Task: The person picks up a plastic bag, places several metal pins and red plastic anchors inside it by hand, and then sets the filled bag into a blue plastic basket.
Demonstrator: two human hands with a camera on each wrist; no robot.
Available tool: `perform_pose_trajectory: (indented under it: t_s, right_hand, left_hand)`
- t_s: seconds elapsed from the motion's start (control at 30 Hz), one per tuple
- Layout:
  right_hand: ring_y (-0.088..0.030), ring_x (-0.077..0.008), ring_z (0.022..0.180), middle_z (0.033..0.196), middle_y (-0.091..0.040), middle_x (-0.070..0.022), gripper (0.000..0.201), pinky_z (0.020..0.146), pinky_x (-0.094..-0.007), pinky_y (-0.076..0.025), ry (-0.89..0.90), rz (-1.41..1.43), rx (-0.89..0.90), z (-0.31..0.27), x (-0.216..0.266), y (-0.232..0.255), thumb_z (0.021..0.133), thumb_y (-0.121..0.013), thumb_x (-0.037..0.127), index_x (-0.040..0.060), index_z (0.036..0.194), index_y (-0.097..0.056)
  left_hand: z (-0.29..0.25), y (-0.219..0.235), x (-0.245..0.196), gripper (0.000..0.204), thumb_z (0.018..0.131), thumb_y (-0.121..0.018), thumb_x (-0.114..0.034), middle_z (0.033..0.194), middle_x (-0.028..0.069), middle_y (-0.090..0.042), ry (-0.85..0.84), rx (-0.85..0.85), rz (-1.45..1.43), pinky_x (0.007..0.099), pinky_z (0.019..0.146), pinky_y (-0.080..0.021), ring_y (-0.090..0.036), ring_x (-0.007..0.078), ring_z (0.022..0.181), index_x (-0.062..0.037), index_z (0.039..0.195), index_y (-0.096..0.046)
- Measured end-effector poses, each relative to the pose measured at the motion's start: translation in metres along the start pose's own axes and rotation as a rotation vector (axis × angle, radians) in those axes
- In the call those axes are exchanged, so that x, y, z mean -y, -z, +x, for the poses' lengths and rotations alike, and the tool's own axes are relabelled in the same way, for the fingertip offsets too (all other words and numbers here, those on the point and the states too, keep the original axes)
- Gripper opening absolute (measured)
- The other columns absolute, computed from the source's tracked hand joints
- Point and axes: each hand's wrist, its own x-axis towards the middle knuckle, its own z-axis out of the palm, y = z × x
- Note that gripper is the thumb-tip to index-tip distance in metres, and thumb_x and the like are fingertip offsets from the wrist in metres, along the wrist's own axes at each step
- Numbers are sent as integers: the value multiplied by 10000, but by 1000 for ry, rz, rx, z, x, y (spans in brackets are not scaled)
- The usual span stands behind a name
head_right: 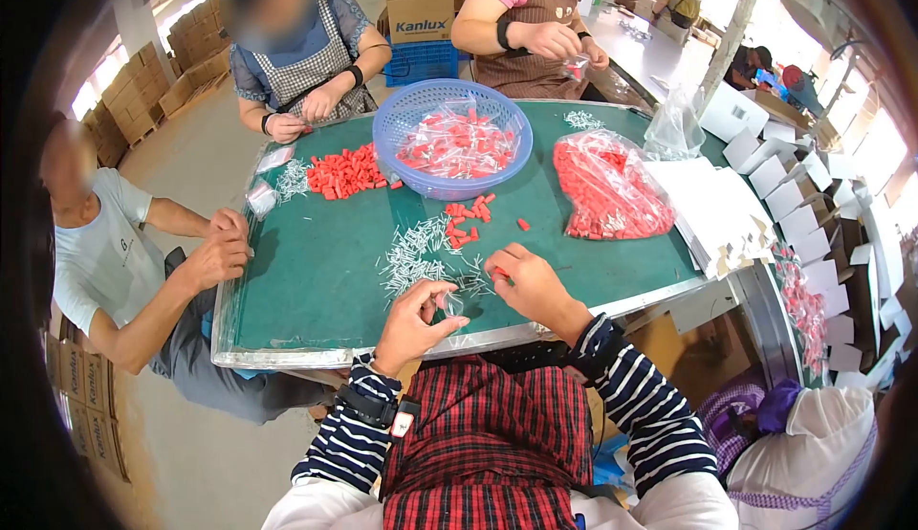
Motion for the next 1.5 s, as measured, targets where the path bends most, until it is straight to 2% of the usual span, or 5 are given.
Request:
perform_pose_trajectory:
  t_s: [0.43,0.7,1.07,1.37,1.5]
  right_hand:
    - [-598,-303,810,844,-606,-107,221,762,-376,-488,160,-411,53,-5,-17,-17,736,-567,15,54,949,-610]
    - [-614,-326,798,895,-618,-128,249,684,-395,-507,131,111,36,6,62,15,812,-585,68,47,1060,-589]
    - [-621,-315,789,883,-626,-148,241,677,-367,-507,33,100,154,6,73,16,835,-617,97,35,1067,-593]
    - [-600,-334,845,1011,-575,-151,277,730,-397,-506,234,87,22,2,73,9,815,-611,51,36,1087,-565]
    - [-620,-262,835,1032,-575,-134,360,709,-343,-507,-58,206,83,-14,61,3,771,-676,56,49,1115,-569]
  left_hand:
    - [0,0,-1,438,649,-819,-116,774,-24,-486,10,6,7,222,482,-306,-341,53,527,-72,1040,-624]
    - [1,-1,-1,422,651,-815,-121,776,-31,-490,-9,-8,-16,224,484,-304,-352,56,543,-53,1020,-621]
    - [0,0,-1,424,657,-807,-146,765,-1,-508,18,-10,11,260,513,-373,-433,108,571,-82,1038,-631]
    - [-1,-1,-1,441,638,-833,-138,769,-25,-476,-6,-53,24,227,490,-323,-386,65,571,-60,1018,-622]
    - [0,-5,2,405,631,-850,-163,723,-22,-462,1,-129,-4,229,488,-324,-382,61,563,-49,931,-604]
